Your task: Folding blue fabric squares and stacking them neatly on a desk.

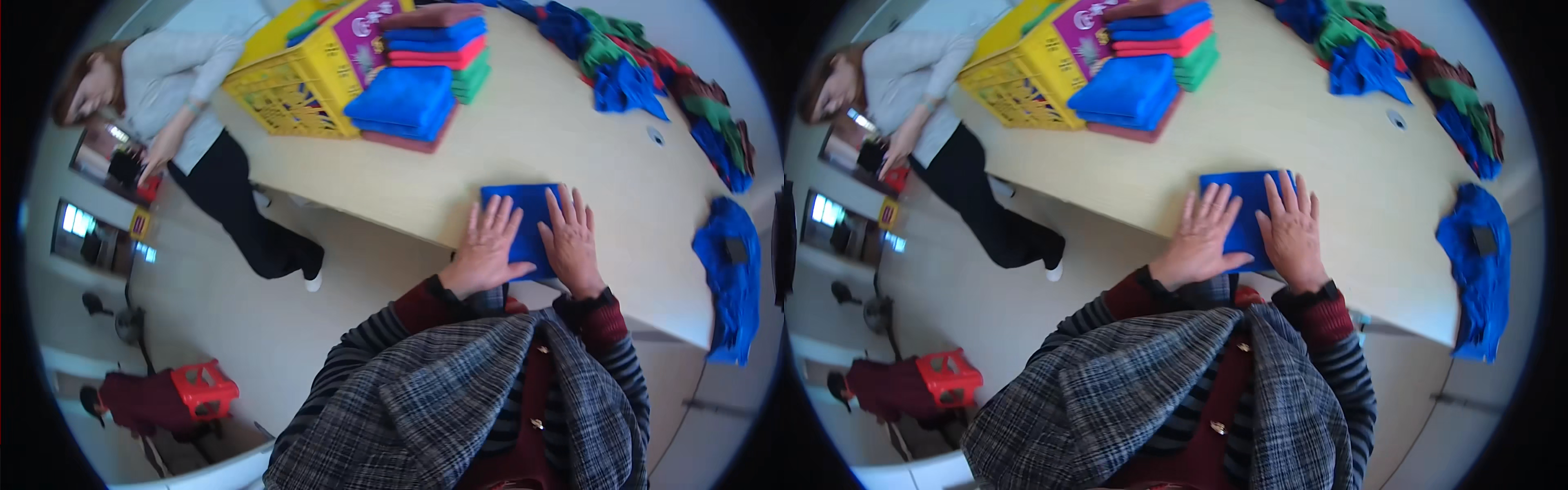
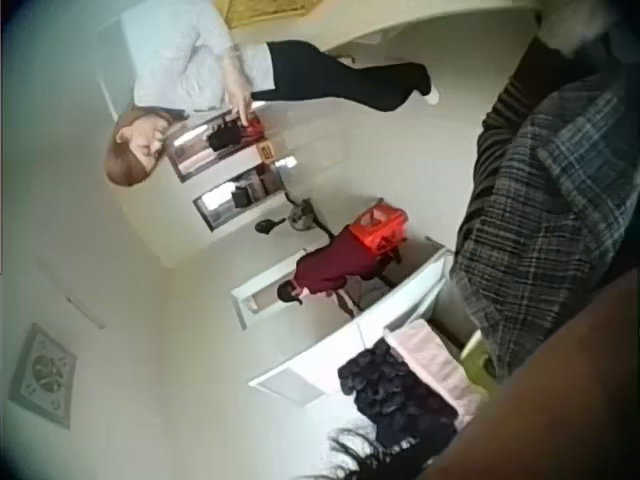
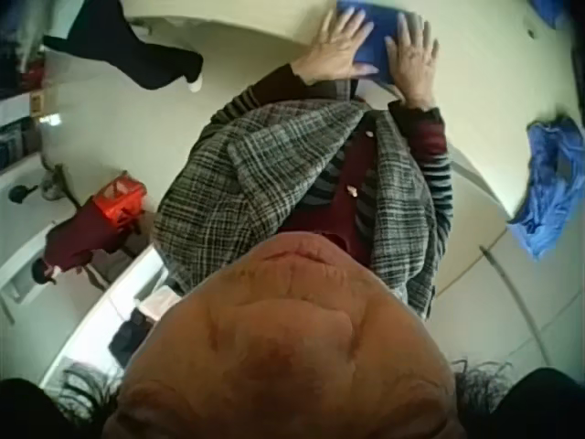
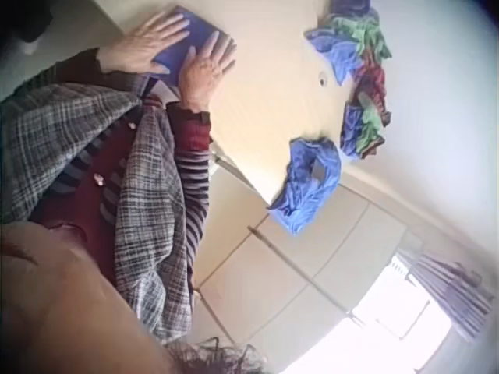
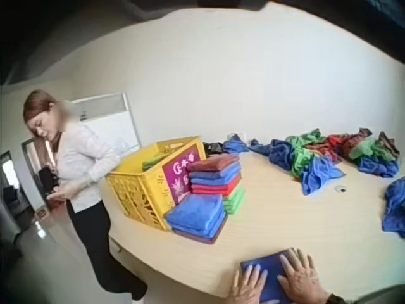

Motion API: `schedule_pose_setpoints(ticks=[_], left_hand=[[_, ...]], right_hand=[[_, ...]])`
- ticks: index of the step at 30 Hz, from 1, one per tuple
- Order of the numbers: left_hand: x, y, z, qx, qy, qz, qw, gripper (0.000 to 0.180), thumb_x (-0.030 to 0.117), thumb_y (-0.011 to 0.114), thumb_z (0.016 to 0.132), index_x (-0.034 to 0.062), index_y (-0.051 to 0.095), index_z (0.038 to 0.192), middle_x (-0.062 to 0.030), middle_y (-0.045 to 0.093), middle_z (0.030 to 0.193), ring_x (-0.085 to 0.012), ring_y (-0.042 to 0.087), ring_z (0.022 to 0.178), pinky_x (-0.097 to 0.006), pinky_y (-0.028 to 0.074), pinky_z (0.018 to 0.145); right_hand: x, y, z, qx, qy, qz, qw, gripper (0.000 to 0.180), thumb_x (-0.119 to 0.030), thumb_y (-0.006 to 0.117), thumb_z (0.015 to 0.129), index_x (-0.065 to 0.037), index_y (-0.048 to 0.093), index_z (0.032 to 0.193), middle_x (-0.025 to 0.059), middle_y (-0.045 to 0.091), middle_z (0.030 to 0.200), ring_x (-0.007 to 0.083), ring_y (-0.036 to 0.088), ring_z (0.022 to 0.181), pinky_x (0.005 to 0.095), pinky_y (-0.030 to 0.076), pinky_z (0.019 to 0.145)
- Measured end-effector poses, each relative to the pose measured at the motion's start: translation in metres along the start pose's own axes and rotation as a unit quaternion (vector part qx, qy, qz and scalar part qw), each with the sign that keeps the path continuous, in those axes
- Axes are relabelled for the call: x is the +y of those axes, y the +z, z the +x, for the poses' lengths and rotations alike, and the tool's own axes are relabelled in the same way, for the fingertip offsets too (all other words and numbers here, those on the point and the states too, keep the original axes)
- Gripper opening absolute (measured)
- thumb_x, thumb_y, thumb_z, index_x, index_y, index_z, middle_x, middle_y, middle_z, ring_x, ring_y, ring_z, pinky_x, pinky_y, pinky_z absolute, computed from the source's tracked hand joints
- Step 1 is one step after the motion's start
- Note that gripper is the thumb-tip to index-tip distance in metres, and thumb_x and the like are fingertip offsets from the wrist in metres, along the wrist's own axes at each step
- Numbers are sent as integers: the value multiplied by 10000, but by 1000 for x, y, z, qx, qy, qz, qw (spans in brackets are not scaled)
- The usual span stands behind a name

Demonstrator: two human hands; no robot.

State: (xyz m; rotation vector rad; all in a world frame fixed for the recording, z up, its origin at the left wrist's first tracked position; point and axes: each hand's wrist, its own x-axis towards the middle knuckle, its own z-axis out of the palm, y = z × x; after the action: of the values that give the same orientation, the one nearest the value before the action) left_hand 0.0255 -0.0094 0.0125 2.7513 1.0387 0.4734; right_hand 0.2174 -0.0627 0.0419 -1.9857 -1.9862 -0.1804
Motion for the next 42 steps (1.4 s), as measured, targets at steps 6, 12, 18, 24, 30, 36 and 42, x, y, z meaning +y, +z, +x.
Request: schedule_pose_setpoints(ticks=[6, 12, 18, 24, 30, 36, 42], left_hand=[[4, 3, -13, 37, -14, -32, 999, 1033, 678, 630, 829, -46, 365, 1517, -267, 282, 1603, -417, 181, 1524, -620, 89, 1219], [-1, 5, -14, 37, -4, -52, 998, 1001, 666, 625, 853, -32, 360, 1519, -247, 230, 1625, -409, 157, 1531, -645, 106, 1202], [-8, -20, -40, 194, -70, -201, 958, 582, 324, 765, 874, -26, 576, 1298, -230, 592, 1313, -345, 589, 1211, -479, 458, 1025], [-29, -24, -87, -67, -361, -421, 830, 526, 314, 750, 922, -5, 580, 1305, -188, 637, 1276, -223, 630, 1157, -385, 521, 958], [-32, -13, -95, 64, -349, -804, 476, 508, 267, 677, 981, 18, 516, 1394, -127, 622, 1318, -238, 614, 1189, -391, 513, 1004], [-63, -100, -60, 109, -308, -737, 591, 523, 259, 649, 998, 21, 484, 1434, -127, 609, 1355, -256, 608, 1225, -426, 501, 1045], [-135, -191, 46, 264, -202, -726, 602, 558, 273, 708, 960, 57, 499, 1430, -117, 609, 1364, -274, 626, 1193, -448, 506, 1034]], right_hand=[[-8, 24, -5, -58, -78, 29, 995, 577, -355, 449, 1048, -93, 369, 1556, 153, 326, 1622, 372, 248, 1515, 519, 184, 1224], [25, 32, -6, -44, 40, 49, 997, 590, -378, 450, 1050, -90, 363, 1557, 211, 331, 1604, 395, 284, 1491, 504, 210, 1219], [30, 36, -8, -39, 77, 68, 994, 605, -379, 462, 1047, -87, 343, 1563, 251, 338, 1583, 418, 312, 1469, 494, 235, 1212], [-12, 33, 0, -49, -9, 114, 992, 618, -375, 483, 1041, -86, 333, 1566, 262, 345, 1572, 429, 321, 1461, 507, 232, 1213], [-45, 27, -2, -88, -88, 192, 974, 614, -371, 482, 1042, -77, 337, 1561, 223, 366, 1573, 403, 313, 1476, 502, 218, 1225], [11, 35, -27, -24, 3, 202, 979, 573, -340, 486, 1042, -56, 389, 1531, 181, 403, 1563, 337, 323, 1485, 492, 207, 1235], [21, 31, -34, -4, 13, 129, 992, 508, -296, 527, 1020, -26, 495, 1448, 165, 446, 1536, 333, 334, 1480, 486, 217, 1236]])
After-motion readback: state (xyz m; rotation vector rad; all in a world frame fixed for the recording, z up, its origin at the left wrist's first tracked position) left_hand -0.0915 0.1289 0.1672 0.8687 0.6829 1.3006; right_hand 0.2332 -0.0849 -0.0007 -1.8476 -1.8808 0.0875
